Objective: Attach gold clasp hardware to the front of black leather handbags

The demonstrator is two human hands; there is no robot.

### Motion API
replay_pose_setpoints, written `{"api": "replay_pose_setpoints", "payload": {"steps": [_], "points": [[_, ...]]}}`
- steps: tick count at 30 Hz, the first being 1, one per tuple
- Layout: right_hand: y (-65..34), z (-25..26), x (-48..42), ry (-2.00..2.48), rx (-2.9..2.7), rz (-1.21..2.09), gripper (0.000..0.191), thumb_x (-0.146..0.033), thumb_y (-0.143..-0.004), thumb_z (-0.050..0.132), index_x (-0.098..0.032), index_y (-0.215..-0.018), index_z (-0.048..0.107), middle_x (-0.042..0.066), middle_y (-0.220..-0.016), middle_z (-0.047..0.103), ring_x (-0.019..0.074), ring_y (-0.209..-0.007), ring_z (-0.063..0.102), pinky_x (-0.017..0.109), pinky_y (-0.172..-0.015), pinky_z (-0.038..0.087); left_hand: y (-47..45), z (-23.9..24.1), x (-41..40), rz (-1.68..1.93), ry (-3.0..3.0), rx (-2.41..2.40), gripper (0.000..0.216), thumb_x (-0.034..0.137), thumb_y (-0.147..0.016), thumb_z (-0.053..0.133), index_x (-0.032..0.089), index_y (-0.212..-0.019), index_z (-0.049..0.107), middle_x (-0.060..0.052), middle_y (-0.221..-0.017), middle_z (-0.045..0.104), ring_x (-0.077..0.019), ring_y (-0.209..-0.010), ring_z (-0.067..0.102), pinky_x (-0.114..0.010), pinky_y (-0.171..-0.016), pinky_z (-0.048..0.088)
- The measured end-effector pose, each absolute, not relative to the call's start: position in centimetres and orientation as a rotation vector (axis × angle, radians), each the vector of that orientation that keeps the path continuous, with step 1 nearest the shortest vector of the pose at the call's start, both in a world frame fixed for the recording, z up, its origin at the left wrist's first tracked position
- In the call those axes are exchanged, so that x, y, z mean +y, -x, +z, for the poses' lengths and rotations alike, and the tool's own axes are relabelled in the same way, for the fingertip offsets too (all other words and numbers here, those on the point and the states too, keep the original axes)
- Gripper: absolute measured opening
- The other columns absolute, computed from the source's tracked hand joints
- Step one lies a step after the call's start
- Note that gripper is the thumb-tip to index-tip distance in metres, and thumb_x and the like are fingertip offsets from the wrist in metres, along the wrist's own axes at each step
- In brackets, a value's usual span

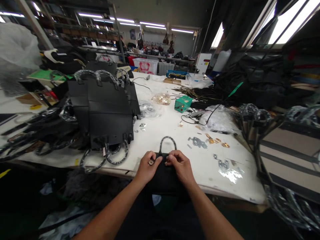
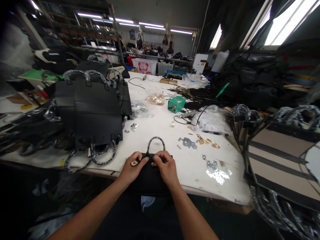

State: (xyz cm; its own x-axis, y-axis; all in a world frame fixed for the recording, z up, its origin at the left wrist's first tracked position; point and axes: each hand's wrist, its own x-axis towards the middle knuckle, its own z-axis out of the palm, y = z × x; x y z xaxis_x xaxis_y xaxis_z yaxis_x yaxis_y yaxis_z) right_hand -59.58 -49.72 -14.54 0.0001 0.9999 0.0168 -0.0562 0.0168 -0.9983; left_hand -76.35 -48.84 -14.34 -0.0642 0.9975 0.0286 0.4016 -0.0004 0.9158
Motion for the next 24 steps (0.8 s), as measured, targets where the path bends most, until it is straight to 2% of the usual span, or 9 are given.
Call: {"api": "replay_pose_setpoints", "payload": {"steps": [1, 3, 6, 9, 11, 14, 18, 21, 24], "points": [[59.5, -14.7, -49.7, 1.139, -1.177, 1.216, 0.026, -0.043, -0.082, 0.068, -0.019, -0.092, 0.067, 0.004, -0.096, 0.068, 0.0163, -0.07, 0.066, 0.034, -0.071, 0.059, 76.2, -14.4, -48.9, 1.096, -1.408, 1.556, 0.023, 0.038, -0.077, 0.064, 0.021, -0.071, 0.05, 0.003, -0.067, 0.051, -0.0159, -0.069, 0.052, -0.028, -0.068, 0.041], [59.5, -15.0, -49.6, 1.107, -1.151, 1.226, 0.028, -0.04, -0.078, 0.071, -0.02, -0.098, 0.068, 0.005, -0.103, 0.067, 0.0186, -0.079, 0.067, 0.034, -0.072, 0.059, 76.2, -14.4, -49.2, 1.164, -1.179, 1.516, 0.027, 0.039, -0.075, 0.068, 0.02, -0.09, 0.057, 0.002, -0.074, 0.058, -0.0162, -0.072, 0.057, -0.028, -0.069, 0.044], [59.8, -15.4, -49.5, 1.109, -1.081, 1.254, 0.041, -0.034, -0.075, 0.074, -0.022, -0.113, 0.064, 0.006, -0.104, 0.068, 0.0222, -0.093, 0.067, 0.035, -0.075, 0.06, 77.0, -13.8, -49.7, 1.126, -0.768, 1.42, 0.056, 0.036, -0.071, 0.074, 0.018, -0.12, 0.052, -0.005, -0.09, 0.068, -0.0187, -0.08, 0.065, -0.03, -0.072, 0.049], [60.2, -15.5, -49.8, 1.193, -1.129, 1.163, 0.034, -0.031, -0.075, 0.073, -0.023, -0.108, 0.068, 0.005, -0.101, 0.07, 0.0223, -0.091, 0.068, 0.036, -0.077, 0.058, 78.4, -12.8, -50.0, 0.969, -0.665, 1.273, 0.045, 0.034, -0.072, 0.073, 0.016, -0.112, 0.059, -0.009, -0.094, 0.071, -0.0206, -0.082, 0.068, -0.029, -0.069, 0.052], [60.4, -15.4, -50.0, 1.259, -1.24, 1.048, 0.027, -0.031, -0.076, 0.073, -0.024, -0.102, 0.072, 0.003, -0.095, 0.071, 0.0213, -0.088, 0.068, 0.036, -0.081, 0.056, 79.3, -12.0, -50.0, 0.858, -0.734, 1.214, 0.039, 0.035, -0.072, 0.074, 0.015, -0.104, 0.064, -0.008, -0.084, 0.071, -0.0204, -0.074, 0.068, -0.028, -0.06, 0.052], [60.5, -14.9, -50.1, 1.299, -1.371, 0.95, 0.017, -0.031, -0.077, 0.072, -0.026, -0.094, 0.075, 0.002, -0.093, 0.072, 0.0208, -0.088, 0.067, 0.036, -0.085, 0.054, 80.2, -11.1, -49.7, 0.782, -0.803, 1.204, 0.044, 0.037, -0.07, 0.076, 0.017, -0.107, 0.063, -0.005, -0.073, 0.069, -0.0183, -0.06, 0.066, -0.025, -0.049, 0.049], [60.6, -12.8, -50.3, 1.283, -1.408, 0.807, 0.014, -0.031, -0.082, 0.069, -0.027, -0.094, 0.076, 0.003, -0.097, 0.072, 0.0202, -0.09, 0.067, 0.034, -0.084, 0.054, 80.1, -11.2, -49.2, 0.856, -0.847, 1.102, 0.042, 0.034, -0.071, 0.076, 0.018, -0.108, 0.064, -0.005, -0.079, 0.071, -0.0172, -0.065, 0.067, -0.023, -0.051, 0.051], [60.9, -10.6, -50.8, 1.19, -1.536, 0.625, 0.017, -0.027, -0.087, 0.064, -0.028, -0.1, 0.075, 0.003, -0.098, 0.07, 0.0183, -0.091, 0.066, 0.032, -0.084, 0.053, 79.3, -11.9, -48.8, 0.942, -0.809, 1.096, 0.044, 0.032, -0.07, 0.077, 0.017, -0.11, 0.065, -0.006, -0.08, 0.071, -0.0176, -0.065, 0.067, -0.027, -0.053, 0.054], [61.3, -9.6, -51.1, 1.177, -1.615, 0.622, 0.019, -0.025, -0.089, 0.061, -0.029, -0.102, 0.074, 0.002, -0.098, 0.071, 0.0178, -0.092, 0.066, 0.031, -0.086, 0.052, 78.6, -12.7, -48.6, 1.002, -0.756, 1.065, 0.045, 0.031, -0.069, 0.078, 0.016, -0.11, 0.066, -0.006, -0.082, 0.073, -0.017, -0.065, 0.067, -0.028, -0.057, 0.056]]}}
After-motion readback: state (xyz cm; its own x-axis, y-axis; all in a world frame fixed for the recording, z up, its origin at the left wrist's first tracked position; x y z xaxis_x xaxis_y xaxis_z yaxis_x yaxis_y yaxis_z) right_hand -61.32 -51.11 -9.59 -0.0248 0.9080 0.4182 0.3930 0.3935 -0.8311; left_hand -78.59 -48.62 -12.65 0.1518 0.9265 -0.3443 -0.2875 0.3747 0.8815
